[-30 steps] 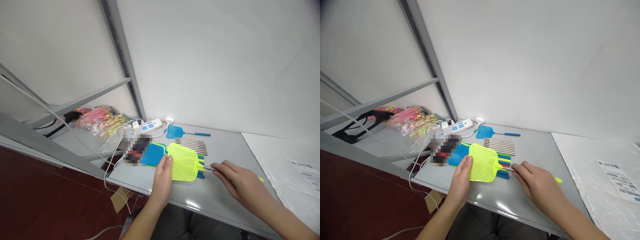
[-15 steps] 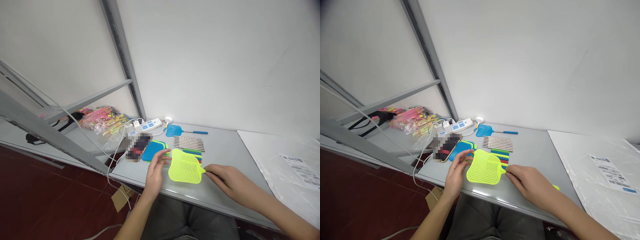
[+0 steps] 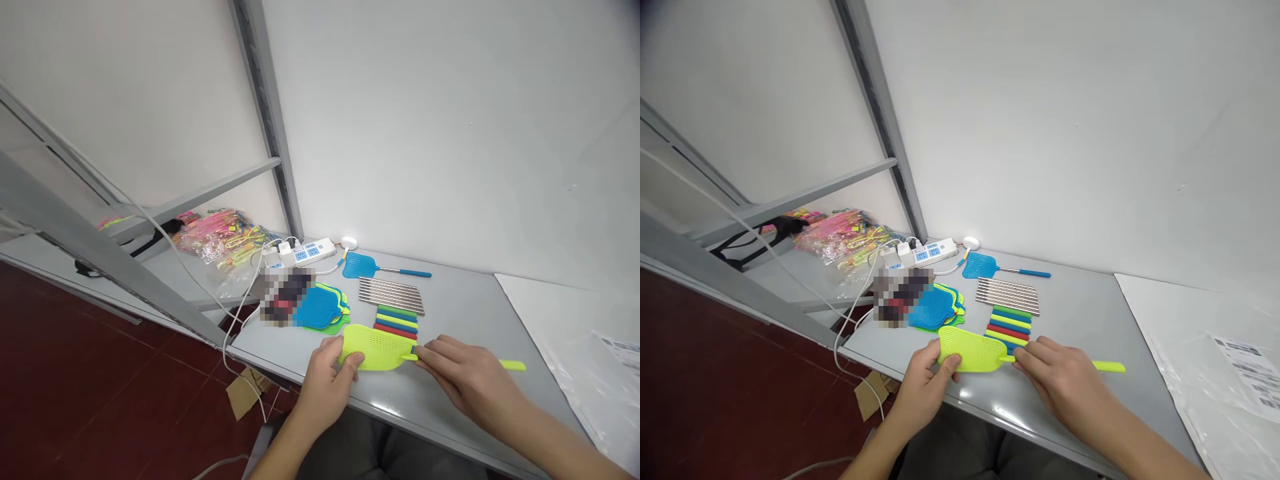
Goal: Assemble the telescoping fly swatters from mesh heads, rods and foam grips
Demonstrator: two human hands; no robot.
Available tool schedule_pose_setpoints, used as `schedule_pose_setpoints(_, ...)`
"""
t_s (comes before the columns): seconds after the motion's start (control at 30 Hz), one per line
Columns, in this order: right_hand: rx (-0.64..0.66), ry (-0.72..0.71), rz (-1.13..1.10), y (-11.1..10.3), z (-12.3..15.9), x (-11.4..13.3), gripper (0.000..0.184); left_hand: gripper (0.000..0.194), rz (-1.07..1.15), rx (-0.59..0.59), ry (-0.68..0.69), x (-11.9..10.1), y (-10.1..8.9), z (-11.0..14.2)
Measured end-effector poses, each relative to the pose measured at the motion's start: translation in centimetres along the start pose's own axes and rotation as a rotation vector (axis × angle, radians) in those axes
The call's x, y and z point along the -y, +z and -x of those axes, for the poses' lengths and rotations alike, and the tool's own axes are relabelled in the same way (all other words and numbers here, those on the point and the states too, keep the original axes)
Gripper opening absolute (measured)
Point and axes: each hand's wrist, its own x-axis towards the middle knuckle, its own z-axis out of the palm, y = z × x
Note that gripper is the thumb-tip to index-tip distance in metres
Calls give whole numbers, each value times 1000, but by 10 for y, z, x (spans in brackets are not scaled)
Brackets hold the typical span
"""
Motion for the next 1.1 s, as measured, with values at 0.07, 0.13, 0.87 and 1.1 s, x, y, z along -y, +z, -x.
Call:
schedule_pose_setpoints(0.07, -91, -136, 184, 5, 5, -6, 27, 33, 150, 7, -119, -4, 3, 4)
schedule_pose_setpoints(0.13, -137, -219, 292, 8, 8, -11, 33, 37, 290, 10, -197, -10, 6, 5)
schedule_pose_setpoints(0.87, 375, 337, -461, -37, -10, -5, 32, 34, 14, -120, 237, -14, 12, -22)
schedule_pose_setpoints(1.1, -132, -75, 240, -18, 10, -19, 32, 44, 503, -56, -358, -24, 34, -21)
